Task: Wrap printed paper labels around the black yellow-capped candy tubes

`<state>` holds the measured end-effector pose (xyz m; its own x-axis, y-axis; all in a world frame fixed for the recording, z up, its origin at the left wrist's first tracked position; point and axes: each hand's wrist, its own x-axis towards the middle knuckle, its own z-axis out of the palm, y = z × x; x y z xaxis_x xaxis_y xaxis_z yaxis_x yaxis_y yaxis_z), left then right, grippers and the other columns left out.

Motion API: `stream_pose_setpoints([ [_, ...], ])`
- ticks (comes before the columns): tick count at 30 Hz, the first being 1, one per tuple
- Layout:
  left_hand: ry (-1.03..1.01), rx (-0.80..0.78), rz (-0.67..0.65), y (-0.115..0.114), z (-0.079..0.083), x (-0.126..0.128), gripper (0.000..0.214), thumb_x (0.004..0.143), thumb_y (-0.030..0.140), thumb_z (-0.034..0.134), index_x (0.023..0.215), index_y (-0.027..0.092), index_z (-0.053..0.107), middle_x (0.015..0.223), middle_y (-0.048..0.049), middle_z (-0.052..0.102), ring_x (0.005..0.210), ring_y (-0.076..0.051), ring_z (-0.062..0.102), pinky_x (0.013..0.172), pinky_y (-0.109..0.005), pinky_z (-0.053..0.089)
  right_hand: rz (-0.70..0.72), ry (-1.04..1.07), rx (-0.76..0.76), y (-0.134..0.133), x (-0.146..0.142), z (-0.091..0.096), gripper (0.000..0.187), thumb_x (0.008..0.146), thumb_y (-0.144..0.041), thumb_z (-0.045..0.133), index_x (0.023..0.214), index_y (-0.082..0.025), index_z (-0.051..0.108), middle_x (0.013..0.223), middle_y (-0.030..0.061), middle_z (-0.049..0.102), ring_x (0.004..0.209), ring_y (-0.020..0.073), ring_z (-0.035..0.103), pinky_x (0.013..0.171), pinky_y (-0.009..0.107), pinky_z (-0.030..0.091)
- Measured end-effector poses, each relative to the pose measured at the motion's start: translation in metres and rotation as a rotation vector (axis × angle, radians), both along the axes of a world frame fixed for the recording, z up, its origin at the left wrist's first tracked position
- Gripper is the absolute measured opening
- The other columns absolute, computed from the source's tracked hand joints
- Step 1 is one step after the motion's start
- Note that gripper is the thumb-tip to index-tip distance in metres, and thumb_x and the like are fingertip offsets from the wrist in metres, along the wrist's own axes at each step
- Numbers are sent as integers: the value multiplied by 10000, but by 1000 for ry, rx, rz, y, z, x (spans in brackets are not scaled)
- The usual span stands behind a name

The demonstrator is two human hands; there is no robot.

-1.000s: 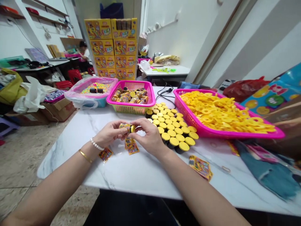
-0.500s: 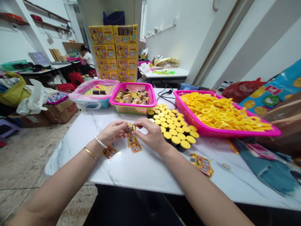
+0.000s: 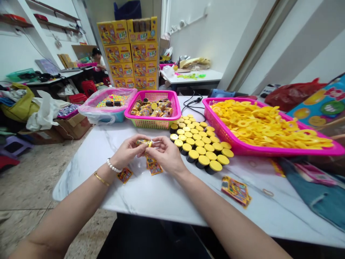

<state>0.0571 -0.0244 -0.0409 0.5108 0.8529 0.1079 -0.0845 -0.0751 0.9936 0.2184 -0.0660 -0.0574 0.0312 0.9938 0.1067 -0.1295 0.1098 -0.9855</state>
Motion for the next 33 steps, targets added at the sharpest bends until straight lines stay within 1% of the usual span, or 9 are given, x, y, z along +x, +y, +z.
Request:
stream_pose_setpoints([
  [4,11,-86,-3,0,-3,2,458,739,500,752,1033,158,675,638,31,552,518,-63,441,514,-193,356,-9,-18,11,-1,6,-1,313,692,-364,795,883,-212,600,811,24,730,754,191,730,737,350,628],
  [8,78,-171,-7,1,-3,1,471,716,574,740,888,142,667,635,6,573,461,-58,433,447,-194,322,-61,-230,140,-8,12,-3,193,750,-279,735,917,-220,656,888,38,735,797,194,728,776,363,635],
  [11,148,-224,-65,1,-3,0,440,743,566,717,817,136,661,606,0,570,430,-51,411,418,-190,291,-69,-377,288,-14,17,-6,172,776,-235,701,947,-229,692,941,49,734,808,192,723,807,375,636],
  [13,143,-229,-85,0,-2,1,386,755,513,727,825,136,675,613,-1,575,449,-56,422,432,-189,307,-79,-390,293,-16,19,-6,165,769,-245,714,932,-227,696,919,53,739,787,195,725,800,378,639],
  [19,93,-14,-23,-5,1,6,235,715,244,784,928,160,731,863,-48,683,760,-131,596,707,-218,467,36,-29,-215,-8,15,-5,302,729,-438,781,777,-196,606,679,44,728,597,189,717,601,326,641],
  [23,126,-49,-11,-6,-5,7,371,749,337,768,1060,157,680,718,-2,637,592,-98,555,566,-200,432,204,105,-353,1,19,-4,378,722,-512,776,742,-177,603,699,48,727,548,138,692,547,245,610],
  [25,80,-157,-15,-4,-10,7,451,734,452,768,1041,148,639,640,24,595,474,-76,498,459,-190,373,281,117,-311,3,22,-3,371,714,-492,791,884,-187,665,810,51,751,641,147,721,622,263,624],
  [28,-33,-277,-76,0,-14,6,506,692,599,747,829,131,613,587,14,575,394,-52,445,374,-175,277,312,80,-176,4,21,-4,494,654,-363,854,1102,-246,683,925,23,761,781,174,740,766,339,627],
  [33,-214,-444,-120,6,-11,2,478,717,569,750,759,106,636,550,-8,594,377,-37,451,361,-154,261,66,51,-5,5,10,-8,320,619,-342,869,880,-220,730,844,4,756,690,164,717,691,361,635],
])
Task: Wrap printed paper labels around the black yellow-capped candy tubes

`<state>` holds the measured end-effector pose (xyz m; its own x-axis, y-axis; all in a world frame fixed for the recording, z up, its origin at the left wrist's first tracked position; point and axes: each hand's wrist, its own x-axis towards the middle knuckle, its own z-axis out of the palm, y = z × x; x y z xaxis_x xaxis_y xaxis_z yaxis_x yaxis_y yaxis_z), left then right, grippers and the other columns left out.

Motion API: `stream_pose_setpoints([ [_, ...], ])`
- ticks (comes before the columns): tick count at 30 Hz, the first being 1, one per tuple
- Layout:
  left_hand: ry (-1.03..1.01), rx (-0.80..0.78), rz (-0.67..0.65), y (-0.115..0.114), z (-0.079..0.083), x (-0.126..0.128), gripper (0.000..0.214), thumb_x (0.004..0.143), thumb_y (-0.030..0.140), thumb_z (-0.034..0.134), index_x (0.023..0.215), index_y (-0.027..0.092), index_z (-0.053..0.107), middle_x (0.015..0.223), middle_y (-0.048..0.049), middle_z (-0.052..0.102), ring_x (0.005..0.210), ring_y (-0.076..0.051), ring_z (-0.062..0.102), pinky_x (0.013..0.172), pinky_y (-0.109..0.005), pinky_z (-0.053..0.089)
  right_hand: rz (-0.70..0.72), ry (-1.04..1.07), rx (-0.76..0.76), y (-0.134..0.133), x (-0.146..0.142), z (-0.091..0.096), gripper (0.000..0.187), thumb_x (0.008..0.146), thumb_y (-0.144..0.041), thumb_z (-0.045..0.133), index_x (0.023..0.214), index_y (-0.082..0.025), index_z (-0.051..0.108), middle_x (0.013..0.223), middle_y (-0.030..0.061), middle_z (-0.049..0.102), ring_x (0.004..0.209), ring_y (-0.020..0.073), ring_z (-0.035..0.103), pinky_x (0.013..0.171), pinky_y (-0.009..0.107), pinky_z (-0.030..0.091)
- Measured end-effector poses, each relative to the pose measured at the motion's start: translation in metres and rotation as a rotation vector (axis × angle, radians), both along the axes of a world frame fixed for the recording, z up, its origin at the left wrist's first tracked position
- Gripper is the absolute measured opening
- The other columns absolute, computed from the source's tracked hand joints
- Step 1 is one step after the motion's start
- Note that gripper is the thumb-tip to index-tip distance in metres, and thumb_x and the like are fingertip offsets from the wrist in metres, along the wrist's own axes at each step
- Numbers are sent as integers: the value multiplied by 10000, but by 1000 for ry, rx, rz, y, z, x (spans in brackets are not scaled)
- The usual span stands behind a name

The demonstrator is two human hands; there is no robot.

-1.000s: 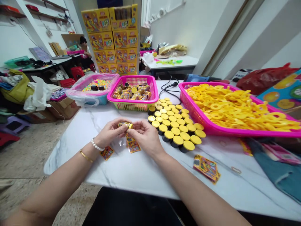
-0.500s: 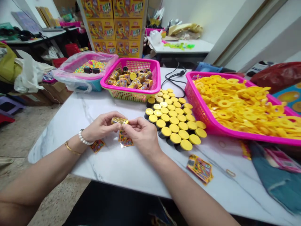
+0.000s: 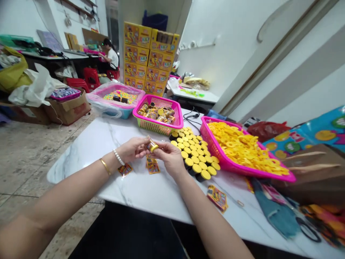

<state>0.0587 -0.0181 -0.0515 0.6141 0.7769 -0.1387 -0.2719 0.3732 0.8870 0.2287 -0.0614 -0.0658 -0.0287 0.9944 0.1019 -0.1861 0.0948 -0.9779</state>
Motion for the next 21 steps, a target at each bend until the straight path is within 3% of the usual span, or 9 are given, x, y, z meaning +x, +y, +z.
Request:
stream_pose_setpoints([
  [2,-6,-25,-10,1,1,-1,457,721,538,762,743,98,641,515,-5,588,350,-33,432,345,-154,241,-62,-14,37,-1,-4,-1,293,634,-353,860,862,-230,723,849,-2,750,693,161,713,704,377,640],
  [6,18,-70,-10,-2,0,0,490,742,565,726,672,92,621,455,4,561,290,-26,372,306,-173,177,-50,-84,94,-7,-8,-1,345,661,-353,841,969,-251,725,966,7,728,778,181,720,749,421,649],
  [11,33,-109,-17,-9,0,3,501,771,549,705,589,99,582,429,10,538,279,-4,310,303,-168,150,-149,-50,195,-12,-11,-5,200,651,-297,854,731,-215,690,788,-26,674,713,177,713,687,414,664],
  [14,82,-139,-22,-10,2,3,542,869,538,592,548,104,543,398,12,504,269,-6,282,298,-169,152,-141,-44,191,-11,-10,-8,198,676,-312,843,779,-221,700,799,-28,674,658,154,706,648,384,665],
  [17,116,-122,-58,-7,1,3,561,941,535,466,584,110,550,395,13,498,259,-22,293,295,-176,160,-106,-89,226,-11,-10,-7,210,695,-312,830,869,-236,740,916,-5,661,697,148,707,636,356,665],
  [21,181,-34,-113,-1,-4,0,482,916,536,524,686,116,587,418,30,490,277,-30,305,302,-175,133,-132,-154,319,-14,-10,-4,146,666,-283,844,719,-207,731,867,-7,590,641,138,684,574,334,659],
])
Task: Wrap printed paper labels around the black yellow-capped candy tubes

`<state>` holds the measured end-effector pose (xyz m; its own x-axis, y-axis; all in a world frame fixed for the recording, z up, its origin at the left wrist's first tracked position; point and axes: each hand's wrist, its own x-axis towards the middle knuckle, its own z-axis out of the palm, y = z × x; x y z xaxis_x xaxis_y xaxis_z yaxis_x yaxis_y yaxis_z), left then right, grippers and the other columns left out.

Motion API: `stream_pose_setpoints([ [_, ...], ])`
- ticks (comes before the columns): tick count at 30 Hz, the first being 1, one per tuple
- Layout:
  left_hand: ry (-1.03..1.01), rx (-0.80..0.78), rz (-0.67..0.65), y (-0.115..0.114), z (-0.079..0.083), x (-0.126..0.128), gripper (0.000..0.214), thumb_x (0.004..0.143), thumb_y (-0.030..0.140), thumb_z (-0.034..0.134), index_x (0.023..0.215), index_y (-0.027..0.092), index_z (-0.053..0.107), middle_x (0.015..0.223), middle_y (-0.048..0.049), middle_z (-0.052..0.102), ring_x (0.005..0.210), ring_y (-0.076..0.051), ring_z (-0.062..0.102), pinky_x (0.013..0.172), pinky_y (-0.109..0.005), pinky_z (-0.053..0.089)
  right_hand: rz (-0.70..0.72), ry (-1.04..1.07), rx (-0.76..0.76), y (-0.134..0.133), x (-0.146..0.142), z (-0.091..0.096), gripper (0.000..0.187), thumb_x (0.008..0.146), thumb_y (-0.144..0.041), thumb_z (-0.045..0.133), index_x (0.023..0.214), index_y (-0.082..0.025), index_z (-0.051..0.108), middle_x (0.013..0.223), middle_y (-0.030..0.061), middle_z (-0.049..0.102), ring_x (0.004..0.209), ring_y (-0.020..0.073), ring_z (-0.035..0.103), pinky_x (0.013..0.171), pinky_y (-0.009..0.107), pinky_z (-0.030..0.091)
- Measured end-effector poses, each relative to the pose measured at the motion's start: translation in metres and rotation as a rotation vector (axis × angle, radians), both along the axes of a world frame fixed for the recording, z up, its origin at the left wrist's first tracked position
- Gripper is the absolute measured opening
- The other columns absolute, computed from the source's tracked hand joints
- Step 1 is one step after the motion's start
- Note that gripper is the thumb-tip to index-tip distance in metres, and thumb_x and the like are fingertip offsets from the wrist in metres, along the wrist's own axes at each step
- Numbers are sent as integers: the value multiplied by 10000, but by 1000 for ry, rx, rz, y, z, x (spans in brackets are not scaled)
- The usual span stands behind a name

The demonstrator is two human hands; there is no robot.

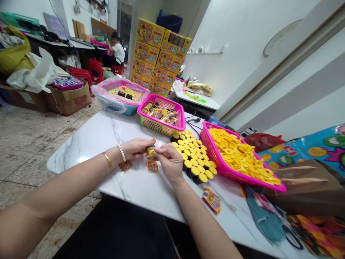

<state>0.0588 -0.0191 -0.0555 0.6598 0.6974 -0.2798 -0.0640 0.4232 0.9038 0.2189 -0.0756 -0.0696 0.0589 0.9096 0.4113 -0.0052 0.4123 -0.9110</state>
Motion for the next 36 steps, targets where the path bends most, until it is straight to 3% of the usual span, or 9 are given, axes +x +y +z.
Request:
stream_pose_setpoints([
  [3,-96,31,27,2,-1,-2,365,840,470,675,759,124,593,493,46,513,324,-11,324,331,-149,160,-23,15,-69,1,1,3,171,695,-312,822,786,-204,724,827,-19,590,595,122,671,575,331,651],
  [8,-291,25,87,2,2,-6,373,694,342,830,916,142,609,690,9,641,446,-35,510,430,-143,341,50,97,-238,8,0,7,454,704,-358,803,1126,-276,658,923,-29,624,645,122,691,649,353,648],
  [16,-164,11,-18,5,-1,-5,400,681,434,819,799,101,633,598,-18,612,400,-36,441,379,-160,244,182,9,-328,10,9,4,361,637,-334,851,905,-227,635,875,-11,686,615,152,695,603,347,630],
  [20,-141,-66,132,6,6,-7,411,743,485,764,867,126,605,677,-60,665,426,-61,487,405,-172,311,98,-63,-225,56,11,33,353,648,-335,832,931,-199,669,824,-3,685,639,135,677,680,354,625],
  [23,-133,-77,370,8,14,-10,368,789,457,732,920,157,563,708,-48,671,430,-64,497,432,-178,365,46,-134,-81,93,7,67,591,594,-310,836,1151,-274,641,985,-4,679,756,141,687,750,369,622],
  [25,-108,-80,458,9,19,-11,299,829,401,706,896,150,557,677,-34,648,415,-46,472,423,-160,337,50,-284,-83,101,7,84,584,647,-314,789,1210,-277,637,1031,15,677,735,143,681,720,374,619],
  [27,-87,-68,475,8,23,-12,236,852,336,690,850,131,574,649,-24,624,404,-30,449,418,-149,314,6,-500,-61,89,11,89,406,710,-301,734,1110,-239,707,993,31,703,711,155,675,715,373,602],
  [30,-81,-14,434,3,26,-10,193,857,265,689,783,106,609,635,-17,604,403,-17,434,428,-148,313,-210,-905,75,45,30,75,159,784,-293,682,892,-220,772,907,38,744,812,197,681,829,379,544],
  [36,-18,42,341,-5,25,-2,199,869,234,667,725,101,630,636,-23,604,402,-19,416,433,-170,291,-676,-1521,1,-24,87,25,286,792,-394,686,910,-144,756,925,142,729,902,311,603,822,427,472],
])
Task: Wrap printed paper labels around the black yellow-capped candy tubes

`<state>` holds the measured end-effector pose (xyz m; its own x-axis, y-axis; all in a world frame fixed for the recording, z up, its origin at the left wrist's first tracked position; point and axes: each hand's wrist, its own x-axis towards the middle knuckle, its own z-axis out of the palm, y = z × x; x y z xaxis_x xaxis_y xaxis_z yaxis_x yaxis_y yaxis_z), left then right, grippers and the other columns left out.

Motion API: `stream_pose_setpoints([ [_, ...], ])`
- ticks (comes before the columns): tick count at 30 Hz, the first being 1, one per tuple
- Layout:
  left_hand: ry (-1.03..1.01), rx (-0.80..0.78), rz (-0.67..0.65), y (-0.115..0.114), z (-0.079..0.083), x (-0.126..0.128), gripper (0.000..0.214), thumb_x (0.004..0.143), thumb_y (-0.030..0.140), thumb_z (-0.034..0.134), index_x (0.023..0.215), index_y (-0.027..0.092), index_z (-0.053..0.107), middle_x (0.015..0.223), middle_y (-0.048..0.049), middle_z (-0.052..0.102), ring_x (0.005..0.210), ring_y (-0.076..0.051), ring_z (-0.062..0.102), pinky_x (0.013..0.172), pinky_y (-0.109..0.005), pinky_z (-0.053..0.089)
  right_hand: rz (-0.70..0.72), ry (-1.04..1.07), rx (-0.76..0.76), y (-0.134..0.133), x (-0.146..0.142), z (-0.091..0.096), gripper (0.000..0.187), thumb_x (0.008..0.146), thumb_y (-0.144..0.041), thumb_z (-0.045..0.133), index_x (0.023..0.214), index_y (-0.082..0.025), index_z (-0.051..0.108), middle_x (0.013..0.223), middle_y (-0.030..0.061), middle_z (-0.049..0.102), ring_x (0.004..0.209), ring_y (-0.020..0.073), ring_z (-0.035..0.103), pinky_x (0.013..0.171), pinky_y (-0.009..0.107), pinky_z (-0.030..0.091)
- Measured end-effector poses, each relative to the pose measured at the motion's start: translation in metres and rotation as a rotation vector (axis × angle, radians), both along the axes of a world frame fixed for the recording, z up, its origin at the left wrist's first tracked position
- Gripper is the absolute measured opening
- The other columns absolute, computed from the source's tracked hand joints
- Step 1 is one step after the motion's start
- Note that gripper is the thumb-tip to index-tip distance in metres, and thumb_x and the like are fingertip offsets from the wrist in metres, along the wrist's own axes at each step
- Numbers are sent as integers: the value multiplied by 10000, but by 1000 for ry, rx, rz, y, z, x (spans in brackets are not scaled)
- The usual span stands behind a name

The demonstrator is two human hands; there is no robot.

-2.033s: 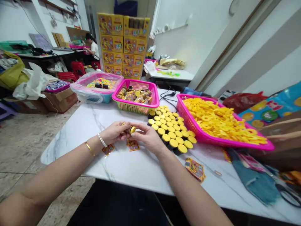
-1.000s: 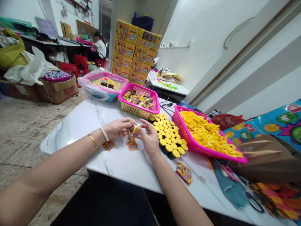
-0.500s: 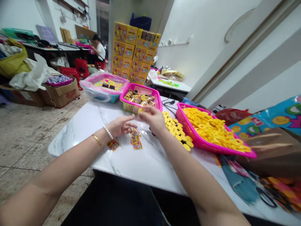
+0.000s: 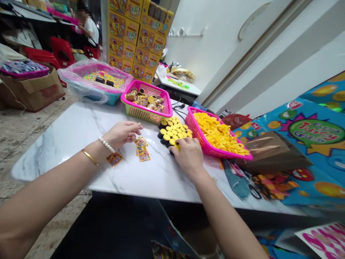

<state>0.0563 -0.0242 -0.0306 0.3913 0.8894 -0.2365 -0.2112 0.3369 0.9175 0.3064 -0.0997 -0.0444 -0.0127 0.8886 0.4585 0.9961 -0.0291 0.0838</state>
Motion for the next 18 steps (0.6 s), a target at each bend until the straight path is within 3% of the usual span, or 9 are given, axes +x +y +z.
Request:
stream_pose_setpoints([
  [3,177,130,-100,2,-1,1,210,870,248,648,707,116,633,646,-39,627,402,-41,418,429,-200,266,-23,-72,8,-8,3,-14,336,789,-415,679,961,-129,712,947,154,715,927,324,571,831,427,443],
  [5,380,317,-161,5,0,-4,209,839,248,663,667,132,639,607,-30,618,416,-67,440,449,-219,284,-3,-78,47,-9,-1,-17,370,792,-412,670,1020,-121,678,944,160,708,931,328,566,823,428,432],
  [8,685,647,-226,6,2,-24,165,723,232,740,598,158,661,550,-9,597,487,-106,488,515,-235,322,25,-81,113,-11,-3,-21,357,811,-363,634,1076,-124,647,925,163,699,936,338,561,815,443,420],
  [10,819,787,-260,0,0,-45,103,673,222,763,618,172,691,575,-8,614,551,-124,517,554,-234,336,69,-69,132,-12,1,-24,293,822,-295,600,1068,-143,643,926,154,698,937,333,559,832,456,415],
  [13,1018,839,-224,-16,-8,-74,118,679,232,746,784,178,739,727,-29,649,662,-154,569,666,-256,416,135,-28,134,-14,6,-28,219,828,-242,571,1014,-157,649,939,145,685,940,323,564,859,458,425],
  [15,1043,925,-226,-28,-14,-85,230,697,236,740,921,180,745,918,-64,648,831,-190,601,812,-301,452,163,18,136,-17,4,-27,196,837,-240,559,990,-162,653,957,143,665,946,313,575,853,438,445],
  [18,1039,967,-216,-44,-22,-90,189,790,227,655,961,181,721,985,-71,602,890,-192,588,875,-341,457,251,141,131,-22,-10,-22,195,852,-237,550,1008,-178,650,989,123,642,951,277,603,842,390,479],
])
